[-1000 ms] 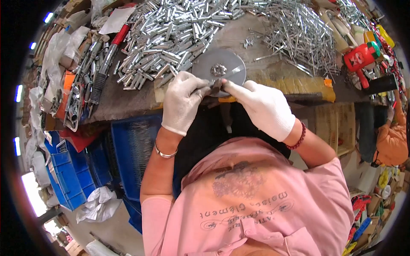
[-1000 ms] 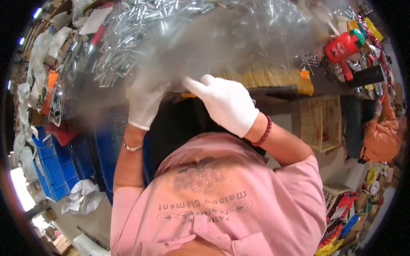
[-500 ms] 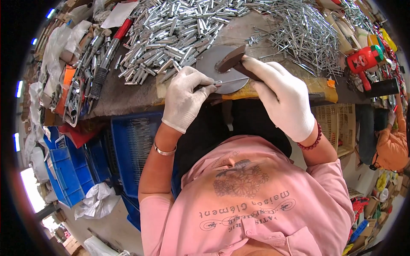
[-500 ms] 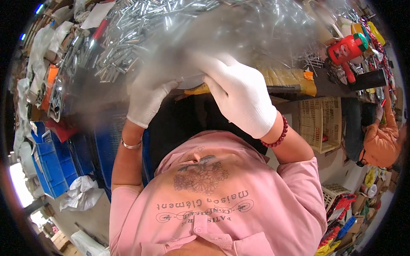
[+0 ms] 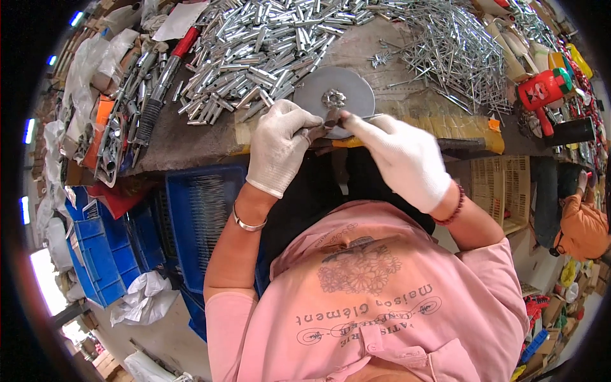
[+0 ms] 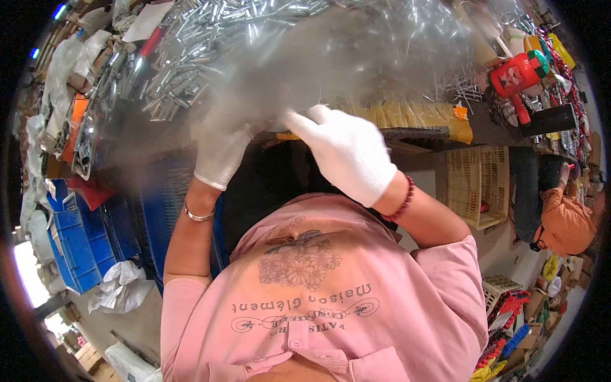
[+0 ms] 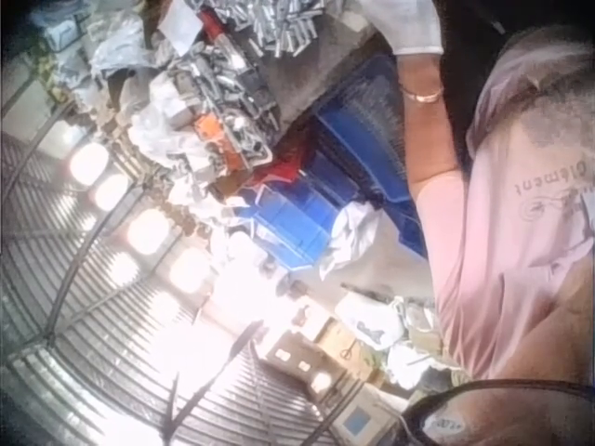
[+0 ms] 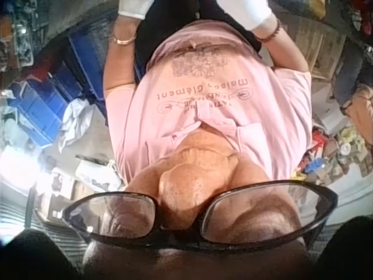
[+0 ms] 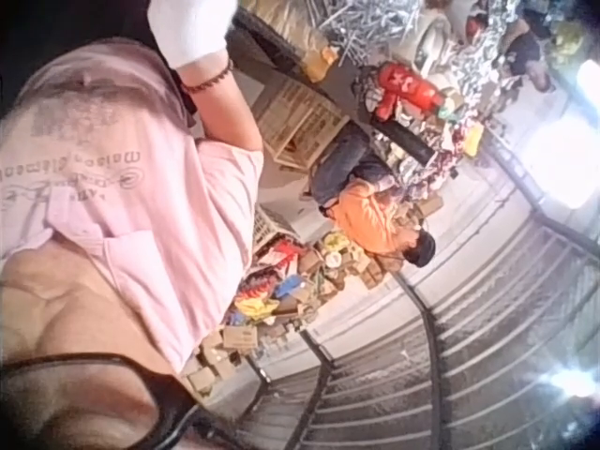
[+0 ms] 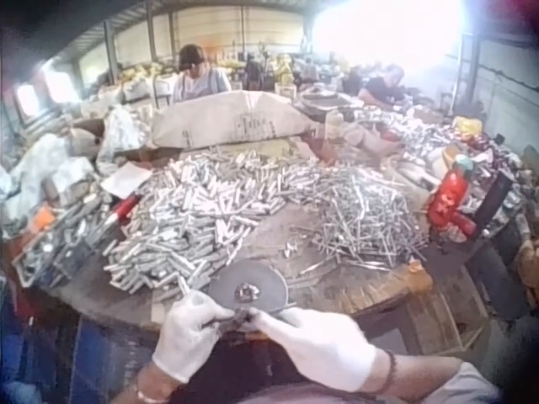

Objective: Assembling small metal pins into a circular base using a small hammer and sorting finished parts into containers.

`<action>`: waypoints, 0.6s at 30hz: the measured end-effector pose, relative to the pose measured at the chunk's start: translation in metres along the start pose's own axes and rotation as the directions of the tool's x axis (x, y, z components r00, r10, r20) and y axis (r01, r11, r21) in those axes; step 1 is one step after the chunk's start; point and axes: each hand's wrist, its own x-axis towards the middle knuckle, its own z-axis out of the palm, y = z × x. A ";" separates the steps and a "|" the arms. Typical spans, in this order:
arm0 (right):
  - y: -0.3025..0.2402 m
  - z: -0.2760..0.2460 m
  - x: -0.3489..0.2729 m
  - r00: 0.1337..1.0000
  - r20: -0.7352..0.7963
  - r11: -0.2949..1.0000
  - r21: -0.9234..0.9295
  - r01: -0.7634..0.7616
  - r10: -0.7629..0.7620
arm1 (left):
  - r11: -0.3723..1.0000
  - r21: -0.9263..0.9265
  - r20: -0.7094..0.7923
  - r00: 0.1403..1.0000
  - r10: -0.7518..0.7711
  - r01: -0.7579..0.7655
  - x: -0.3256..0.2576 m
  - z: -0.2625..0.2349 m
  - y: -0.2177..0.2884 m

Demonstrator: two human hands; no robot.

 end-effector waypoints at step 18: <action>0.052 0.017 0.028 0.988 -0.126 0.958 0.282 -0.053 0.092 | 0.992 0.042 0.041 0.992 0.116 -0.117 0.003 -0.003 0.001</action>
